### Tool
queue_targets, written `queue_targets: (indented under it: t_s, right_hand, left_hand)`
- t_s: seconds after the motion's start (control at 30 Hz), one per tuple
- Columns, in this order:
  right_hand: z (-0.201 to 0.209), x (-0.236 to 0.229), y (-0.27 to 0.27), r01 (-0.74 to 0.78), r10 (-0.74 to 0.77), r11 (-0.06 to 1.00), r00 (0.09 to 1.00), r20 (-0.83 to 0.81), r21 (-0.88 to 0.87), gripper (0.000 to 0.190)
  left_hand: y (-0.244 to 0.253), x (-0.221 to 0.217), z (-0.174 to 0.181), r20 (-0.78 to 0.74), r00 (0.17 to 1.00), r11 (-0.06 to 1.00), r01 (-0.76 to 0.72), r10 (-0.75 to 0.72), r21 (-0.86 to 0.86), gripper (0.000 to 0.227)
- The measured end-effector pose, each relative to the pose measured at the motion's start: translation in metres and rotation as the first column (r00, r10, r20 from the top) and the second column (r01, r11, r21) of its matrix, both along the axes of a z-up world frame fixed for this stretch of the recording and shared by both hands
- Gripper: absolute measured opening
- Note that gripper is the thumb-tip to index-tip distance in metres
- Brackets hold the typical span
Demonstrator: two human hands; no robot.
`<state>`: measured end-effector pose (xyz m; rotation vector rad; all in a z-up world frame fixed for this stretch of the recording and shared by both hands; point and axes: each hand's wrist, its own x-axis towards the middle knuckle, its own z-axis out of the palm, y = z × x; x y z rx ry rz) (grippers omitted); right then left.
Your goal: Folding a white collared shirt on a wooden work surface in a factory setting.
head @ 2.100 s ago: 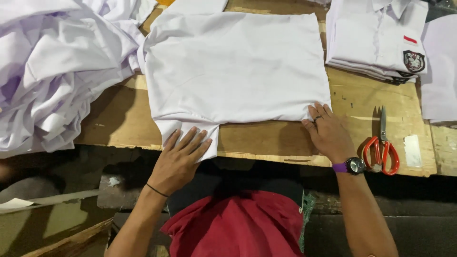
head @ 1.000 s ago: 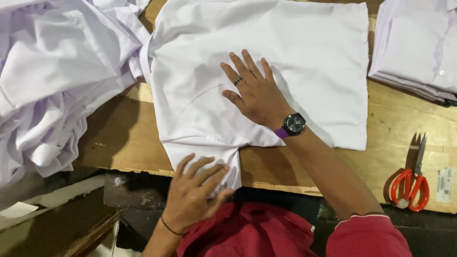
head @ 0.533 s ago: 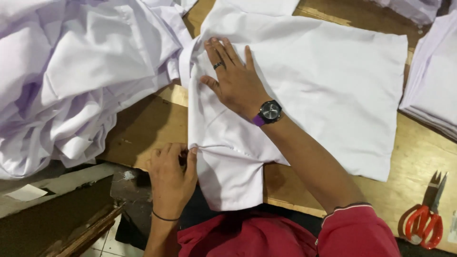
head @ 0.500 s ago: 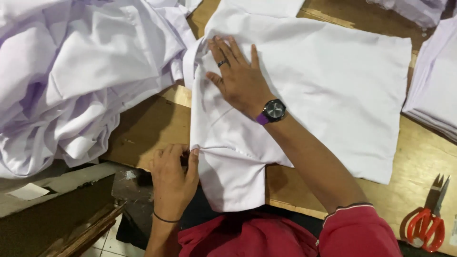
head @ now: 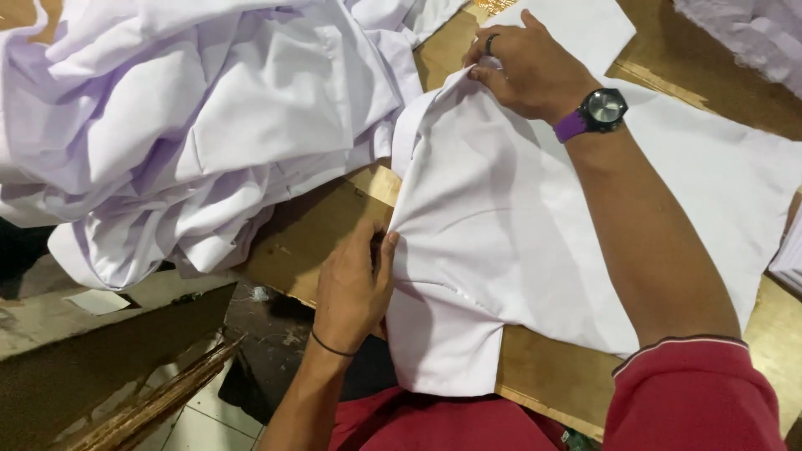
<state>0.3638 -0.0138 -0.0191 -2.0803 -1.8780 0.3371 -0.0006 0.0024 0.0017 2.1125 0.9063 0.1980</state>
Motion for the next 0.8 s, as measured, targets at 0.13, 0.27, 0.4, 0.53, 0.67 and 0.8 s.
queue_targets:
  t_s: [0.13,0.27,0.4,0.53,0.67,0.8]
  right_hand:
    - [0.010,0.018,0.001,-0.058,0.059,0.992,0.998,-0.004,0.116,0.016]
    - [0.018,0.030,0.006,-0.024,0.031,0.995,0.997,-0.070,0.099,0.016]
    - [0.024,0.027,0.015,0.000,0.000,1.000,1.000,-0.008,-0.017,0.023]
    - [0.013,0.031,0.023,-0.052,0.052,0.999,0.999,-0.007,0.012,0.024]
    - [-0.004,0.037,0.028,-0.064,0.054,0.994,0.991,0.121,0.084,0.028]
    - [-0.019,0.045,0.013,-0.030,-0.058,0.945,0.965,0.257,0.325,0.019]
  left_hand:
    - [-0.002,-0.001,-0.008,0.033,0.997,0.996,-0.064,0.066,-0.056,0.026]
    - [-0.010,0.002,-0.022,0.088,0.989,0.990,-0.122,0.115,0.073,0.028]
    - [-0.018,0.004,-0.021,0.120,0.988,0.965,-0.126,0.100,0.231,0.020]
    - [-0.026,0.003,-0.018,0.108,0.985,0.948,-0.159,0.133,0.275,0.018]
    - [-0.029,0.003,-0.019,0.024,0.975,0.931,-0.217,0.220,0.295,0.023]
    - [-0.030,0.005,-0.005,-0.089,0.955,0.944,-0.262,0.284,0.199,0.038]
